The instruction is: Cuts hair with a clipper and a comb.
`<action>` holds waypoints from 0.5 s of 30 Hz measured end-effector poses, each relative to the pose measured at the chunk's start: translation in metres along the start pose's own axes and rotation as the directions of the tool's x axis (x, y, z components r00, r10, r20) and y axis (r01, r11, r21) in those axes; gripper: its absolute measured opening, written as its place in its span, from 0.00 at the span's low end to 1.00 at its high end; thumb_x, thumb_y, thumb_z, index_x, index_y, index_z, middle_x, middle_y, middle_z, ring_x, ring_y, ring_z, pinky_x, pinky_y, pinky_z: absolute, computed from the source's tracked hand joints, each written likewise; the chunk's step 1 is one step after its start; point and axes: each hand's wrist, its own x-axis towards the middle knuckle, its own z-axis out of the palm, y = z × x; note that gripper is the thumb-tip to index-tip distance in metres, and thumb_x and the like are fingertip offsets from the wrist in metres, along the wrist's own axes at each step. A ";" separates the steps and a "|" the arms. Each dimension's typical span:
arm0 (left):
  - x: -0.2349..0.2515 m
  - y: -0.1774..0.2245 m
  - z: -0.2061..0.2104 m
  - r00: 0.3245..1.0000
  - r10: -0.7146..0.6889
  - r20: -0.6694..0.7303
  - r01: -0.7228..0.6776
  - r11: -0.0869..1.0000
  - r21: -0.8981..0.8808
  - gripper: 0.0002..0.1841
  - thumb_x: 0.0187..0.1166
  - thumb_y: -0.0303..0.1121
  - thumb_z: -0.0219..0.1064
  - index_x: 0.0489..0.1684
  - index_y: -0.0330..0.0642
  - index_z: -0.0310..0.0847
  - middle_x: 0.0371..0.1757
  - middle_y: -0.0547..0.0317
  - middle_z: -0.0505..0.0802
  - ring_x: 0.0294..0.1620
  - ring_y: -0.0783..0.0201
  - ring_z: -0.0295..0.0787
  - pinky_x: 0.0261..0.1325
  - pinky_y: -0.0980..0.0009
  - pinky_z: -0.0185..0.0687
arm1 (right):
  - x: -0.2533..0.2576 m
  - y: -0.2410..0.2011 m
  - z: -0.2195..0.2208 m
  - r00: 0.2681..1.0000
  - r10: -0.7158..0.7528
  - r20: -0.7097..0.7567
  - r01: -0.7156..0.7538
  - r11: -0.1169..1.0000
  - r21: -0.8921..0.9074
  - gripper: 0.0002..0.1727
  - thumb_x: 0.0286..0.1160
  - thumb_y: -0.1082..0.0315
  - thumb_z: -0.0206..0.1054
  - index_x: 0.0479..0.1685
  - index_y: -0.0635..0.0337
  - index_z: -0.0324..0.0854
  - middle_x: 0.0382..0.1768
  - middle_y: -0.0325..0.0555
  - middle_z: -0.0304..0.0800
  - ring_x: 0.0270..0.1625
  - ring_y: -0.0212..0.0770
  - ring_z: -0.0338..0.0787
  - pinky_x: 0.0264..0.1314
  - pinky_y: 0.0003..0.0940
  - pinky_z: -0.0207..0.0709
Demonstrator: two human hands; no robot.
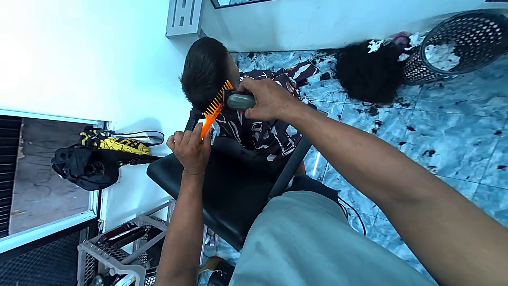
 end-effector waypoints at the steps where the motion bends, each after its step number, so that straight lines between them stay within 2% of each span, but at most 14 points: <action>1: 0.000 0.000 0.000 1.000 -0.002 -0.006 0.002 1.000 -0.003 0.16 0.78 0.48 0.74 0.53 0.49 0.95 0.28 0.57 0.90 0.38 0.53 0.84 0.59 0.52 0.68 | -0.001 -0.003 0.000 1.000 0.023 0.001 -0.023 0.999 -0.023 0.31 0.55 0.58 0.79 0.66 0.47 0.79 0.48 0.47 0.92 0.51 0.53 0.93 0.48 0.62 0.84; 4: -0.001 -0.001 0.001 1.000 0.010 0.008 -0.010 1.000 -0.007 0.16 0.78 0.48 0.74 0.53 0.50 0.95 0.27 0.57 0.90 0.38 0.53 0.84 0.59 0.51 0.68 | -0.003 -0.006 0.003 1.000 -0.018 -0.012 0.018 1.000 0.022 0.31 0.55 0.60 0.79 0.65 0.48 0.80 0.48 0.47 0.92 0.51 0.51 0.93 0.50 0.59 0.85; 6: -0.003 -0.006 0.001 0.989 0.034 0.143 -0.026 0.998 -0.055 0.16 0.79 0.50 0.72 0.53 0.51 0.95 0.29 0.56 0.91 0.40 0.52 0.85 0.63 0.48 0.67 | -0.002 -0.005 0.007 0.997 -0.073 0.001 0.073 0.993 0.092 0.30 0.55 0.60 0.80 0.65 0.47 0.81 0.48 0.44 0.93 0.50 0.47 0.93 0.52 0.56 0.86; 8: -0.008 -0.013 0.000 0.938 0.056 0.343 -0.026 0.995 -0.093 0.17 0.80 0.52 0.69 0.54 0.54 0.94 0.32 0.57 0.93 0.43 0.51 0.87 0.70 0.41 0.64 | -0.006 -0.002 0.003 1.000 -0.006 0.019 0.004 0.997 0.075 0.30 0.55 0.59 0.80 0.64 0.47 0.80 0.45 0.46 0.92 0.48 0.50 0.92 0.48 0.59 0.85; 9: -0.011 -0.017 0.001 0.923 0.060 0.379 -0.023 0.995 -0.101 0.18 0.80 0.52 0.69 0.55 0.53 0.94 0.32 0.57 0.93 0.43 0.51 0.86 0.70 0.40 0.62 | -0.008 0.001 -0.001 0.998 0.056 0.027 -0.057 0.997 0.051 0.30 0.56 0.59 0.80 0.63 0.48 0.80 0.45 0.48 0.92 0.47 0.53 0.92 0.47 0.61 0.84; 12: -0.017 -0.022 0.004 0.951 0.041 0.307 -0.021 0.998 -0.067 0.17 0.81 0.52 0.68 0.56 0.54 0.94 0.30 0.58 0.92 0.42 0.53 0.86 0.70 0.42 0.63 | -0.008 0.016 -0.007 0.987 0.159 0.011 -0.159 0.987 -0.029 0.31 0.55 0.58 0.80 0.64 0.49 0.79 0.46 0.52 0.91 0.49 0.58 0.92 0.46 0.66 0.82; 15: -0.014 -0.022 0.004 0.985 0.039 0.171 -0.030 0.998 -0.051 0.17 0.80 0.51 0.71 0.55 0.54 0.94 0.28 0.58 0.90 0.41 0.53 0.86 0.70 0.44 0.64 | -0.006 0.022 -0.006 0.992 0.129 -0.003 -0.129 0.990 -0.052 0.31 0.55 0.59 0.80 0.65 0.49 0.79 0.47 0.51 0.92 0.51 0.58 0.92 0.48 0.66 0.82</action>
